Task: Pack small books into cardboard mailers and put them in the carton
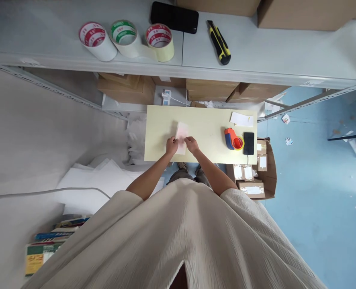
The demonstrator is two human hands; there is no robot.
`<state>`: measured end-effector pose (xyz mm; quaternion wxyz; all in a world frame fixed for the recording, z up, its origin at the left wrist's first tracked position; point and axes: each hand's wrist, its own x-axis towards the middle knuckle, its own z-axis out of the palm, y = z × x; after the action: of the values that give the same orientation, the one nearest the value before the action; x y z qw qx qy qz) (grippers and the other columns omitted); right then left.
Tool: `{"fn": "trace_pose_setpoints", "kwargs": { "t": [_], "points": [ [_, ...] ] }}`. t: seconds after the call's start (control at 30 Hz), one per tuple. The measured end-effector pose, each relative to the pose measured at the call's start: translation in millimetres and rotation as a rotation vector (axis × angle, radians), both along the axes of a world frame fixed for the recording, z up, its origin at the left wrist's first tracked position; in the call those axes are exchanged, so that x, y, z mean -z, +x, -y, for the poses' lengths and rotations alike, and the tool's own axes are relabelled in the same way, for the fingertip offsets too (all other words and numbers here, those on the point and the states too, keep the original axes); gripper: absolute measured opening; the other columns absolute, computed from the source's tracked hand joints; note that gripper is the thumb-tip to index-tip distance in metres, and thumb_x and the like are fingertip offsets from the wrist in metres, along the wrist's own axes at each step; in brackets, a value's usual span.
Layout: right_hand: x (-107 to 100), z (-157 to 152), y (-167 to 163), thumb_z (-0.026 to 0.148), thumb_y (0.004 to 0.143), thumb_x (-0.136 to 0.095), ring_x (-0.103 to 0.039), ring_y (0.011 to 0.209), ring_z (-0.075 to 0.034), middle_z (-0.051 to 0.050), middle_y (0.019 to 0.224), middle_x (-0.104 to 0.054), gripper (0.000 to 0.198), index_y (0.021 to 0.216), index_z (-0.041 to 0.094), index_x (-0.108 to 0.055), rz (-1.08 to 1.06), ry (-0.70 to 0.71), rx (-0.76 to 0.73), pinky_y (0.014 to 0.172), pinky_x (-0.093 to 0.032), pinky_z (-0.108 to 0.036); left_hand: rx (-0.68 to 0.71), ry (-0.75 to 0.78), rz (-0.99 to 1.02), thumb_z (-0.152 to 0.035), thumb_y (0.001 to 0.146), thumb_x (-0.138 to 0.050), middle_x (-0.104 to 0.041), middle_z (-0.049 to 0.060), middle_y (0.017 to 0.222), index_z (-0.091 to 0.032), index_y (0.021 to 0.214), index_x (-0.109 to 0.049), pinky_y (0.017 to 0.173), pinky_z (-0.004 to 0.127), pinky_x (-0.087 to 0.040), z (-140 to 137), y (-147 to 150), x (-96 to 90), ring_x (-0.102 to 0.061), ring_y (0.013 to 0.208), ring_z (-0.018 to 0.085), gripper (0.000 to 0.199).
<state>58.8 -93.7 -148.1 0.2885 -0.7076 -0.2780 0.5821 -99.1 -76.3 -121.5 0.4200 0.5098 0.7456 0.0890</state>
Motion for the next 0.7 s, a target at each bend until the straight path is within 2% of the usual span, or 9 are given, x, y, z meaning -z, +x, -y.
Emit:
{"fn": "trace_pose_setpoints", "kwargs": {
  "t": [0.1, 0.2, 0.33, 0.5, 0.57, 0.7],
  "points": [
    [14.3, 4.3, -5.9, 0.044, 0.087, -0.080, -0.075, 0.121, -0.030, -0.010, 0.123, -0.082, 0.031, 0.111, 0.025, -0.079, 0.097, -0.021, -0.075, 0.111, -0.059, -0.046, -0.068, -0.078, -0.112, -0.030, 0.108, -0.067, -0.075, 0.020, 0.137, -0.024, 0.114, -0.082, 0.113, 0.050, -0.056, -7.4, -11.0, 8.9, -0.071, 0.136, 0.041, 0.018],
    [23.0, 7.9, -7.0, 0.041, 0.086, -0.079, -0.076, 0.124, -0.031, -0.013, 0.131, -0.082, 0.041, 0.123, 0.024, -0.081, 0.148, -0.037, -0.124, 0.112, -0.060, -0.048, -0.070, -0.132, -0.086, -0.030, 0.110, -0.064, -0.077, 0.018, 0.140, -0.024, 0.125, -0.080, 0.111, 0.048, -0.057, -12.3, -15.8, 13.6, -0.072, 0.138, 0.037, 0.022],
    [23.6, 8.7, -3.4, 0.039, 0.087, -0.076, -0.078, 0.124, -0.032, -0.015, 0.140, -0.081, 0.051, 0.135, 0.023, -0.080, 0.190, -0.068, -0.139, 0.111, -0.062, -0.047, -0.075, -0.116, -0.032, -0.022, 0.110, -0.062, -0.079, 0.016, 0.139, -0.022, 0.144, -0.069, 0.109, 0.041, -0.057, -11.7, -24.8, 11.8, -0.076, 0.130, 0.031, 0.034],
    [19.7, 8.2, -0.1, 0.040, 0.087, -0.073, -0.077, 0.119, -0.032, -0.015, 0.138, -0.081, 0.058, 0.142, 0.023, -0.076, 0.221, -0.099, -0.131, 0.106, -0.063, -0.046, -0.089, -0.069, -0.192, -0.024, 0.107, -0.066, -0.067, 0.023, 0.160, -0.022, 0.148, -0.064, 0.119, 0.052, -0.050, -11.5, -37.9, 4.3, -0.060, 0.155, 0.041, 0.041],
    [19.4, 7.6, -0.2, 0.040, 0.084, -0.073, -0.077, 0.116, -0.032, -0.014, 0.133, -0.081, 0.061, 0.143, 0.023, -0.074, 0.232, -0.102, -0.123, 0.105, -0.063, -0.046, -0.062, -0.117, -0.200, -0.024, 0.105, -0.070, -0.069, 0.023, 0.157, -0.022, 0.144, -0.066, 0.121, 0.057, -0.048, -14.8, -39.6, 2.6, -0.059, 0.155, 0.043, 0.040],
    [18.2, 5.1, -3.9, 0.042, 0.081, -0.075, -0.076, 0.110, -0.031, -0.012, 0.123, -0.081, 0.064, 0.142, 0.024, -0.072, 0.188, -0.099, -0.100, 0.100, -0.063, -0.045, 0.009, -0.173, -0.196, -0.022, 0.104, -0.068, -0.069, 0.021, 0.154, -0.023, 0.120, -0.074, 0.120, 0.056, -0.049, -21.4, -39.1, 2.2, -0.062, 0.151, 0.041, 0.017]
  ]
}}
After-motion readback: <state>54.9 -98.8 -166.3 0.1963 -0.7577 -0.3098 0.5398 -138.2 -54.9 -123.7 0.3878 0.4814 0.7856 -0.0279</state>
